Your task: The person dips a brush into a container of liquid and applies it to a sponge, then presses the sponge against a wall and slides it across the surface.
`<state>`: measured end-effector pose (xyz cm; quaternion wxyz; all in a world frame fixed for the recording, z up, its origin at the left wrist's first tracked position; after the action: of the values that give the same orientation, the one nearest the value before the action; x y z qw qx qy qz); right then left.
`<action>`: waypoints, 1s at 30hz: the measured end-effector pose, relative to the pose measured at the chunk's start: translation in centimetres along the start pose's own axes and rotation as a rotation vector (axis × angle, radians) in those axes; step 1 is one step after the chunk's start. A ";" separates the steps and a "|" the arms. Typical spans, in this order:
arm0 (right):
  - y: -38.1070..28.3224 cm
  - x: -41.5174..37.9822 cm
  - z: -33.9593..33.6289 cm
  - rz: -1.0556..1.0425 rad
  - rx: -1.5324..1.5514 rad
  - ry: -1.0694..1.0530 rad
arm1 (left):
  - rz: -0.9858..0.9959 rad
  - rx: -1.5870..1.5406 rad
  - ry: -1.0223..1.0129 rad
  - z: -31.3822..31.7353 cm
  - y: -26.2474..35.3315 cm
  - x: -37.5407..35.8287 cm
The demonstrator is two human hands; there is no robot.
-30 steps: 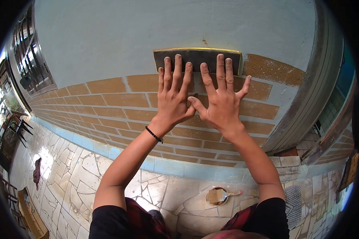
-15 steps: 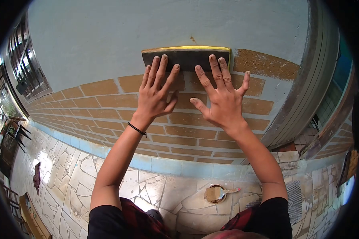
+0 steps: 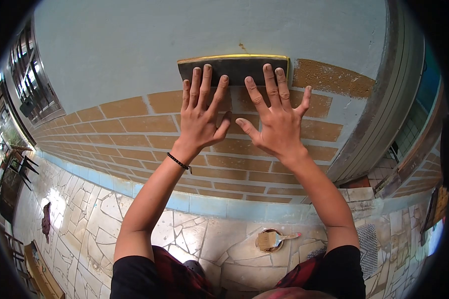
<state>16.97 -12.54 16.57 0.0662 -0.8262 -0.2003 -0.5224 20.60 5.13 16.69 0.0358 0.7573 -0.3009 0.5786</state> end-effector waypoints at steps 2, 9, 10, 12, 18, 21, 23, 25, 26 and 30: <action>0.1 0.0 0.0 -0.009 -0.020 -0.011 | 0.008 0.003 0.006 0.0 -0.4 0.0; -0.2 -0.2 -0.1 0.005 -0.020 -0.014 | -0.006 -0.001 -0.005 -0.3 -0.1 0.2; -0.1 -0.2 0.0 0.000 -0.020 -0.008 | 0.007 0.008 -0.016 -0.5 -0.4 0.3; 0.0 -0.2 0.0 -0.004 -0.024 -0.001 | 0.015 0.012 -0.016 -0.5 -0.5 0.3; -0.8 -0.4 0.6 0.005 -0.014 0.026 | -0.026 -0.041 0.003 -0.1 0.6 0.0; -0.6 -0.3 0.8 -0.011 -0.064 0.013 | 0.000 -0.009 -0.035 -0.1 0.3 0.1; -0.6 -0.5 0.8 -0.005 -0.053 0.021 | -0.007 -0.024 -0.029 -0.1 0.6 -0.1; -0.5 -0.4 0.7 -0.001 -0.033 0.027 | -0.014 -0.026 -0.024 0.1 0.7 0.0; -0.5 -0.4 0.7 -0.002 -0.022 0.032 | -0.019 -0.024 -0.020 0.1 0.6 0.0; -0.5 -0.4 0.6 -0.015 -0.049 0.030 | 0.000 -0.061 -0.014 0.0 0.1 -0.1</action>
<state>17.11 -11.98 15.93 0.0450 -0.8182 -0.1928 -0.5398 20.50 5.06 16.56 0.0567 0.7598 -0.3186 0.5639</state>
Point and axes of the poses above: each hand's wrist, its own x-axis towards the middle knuckle, its own z-axis out of the palm, y = z × x, the point moved 6 cm from there along x, towards the middle knuckle, and after that the axes turned 7 degrees about x, right-handed, at the moved point
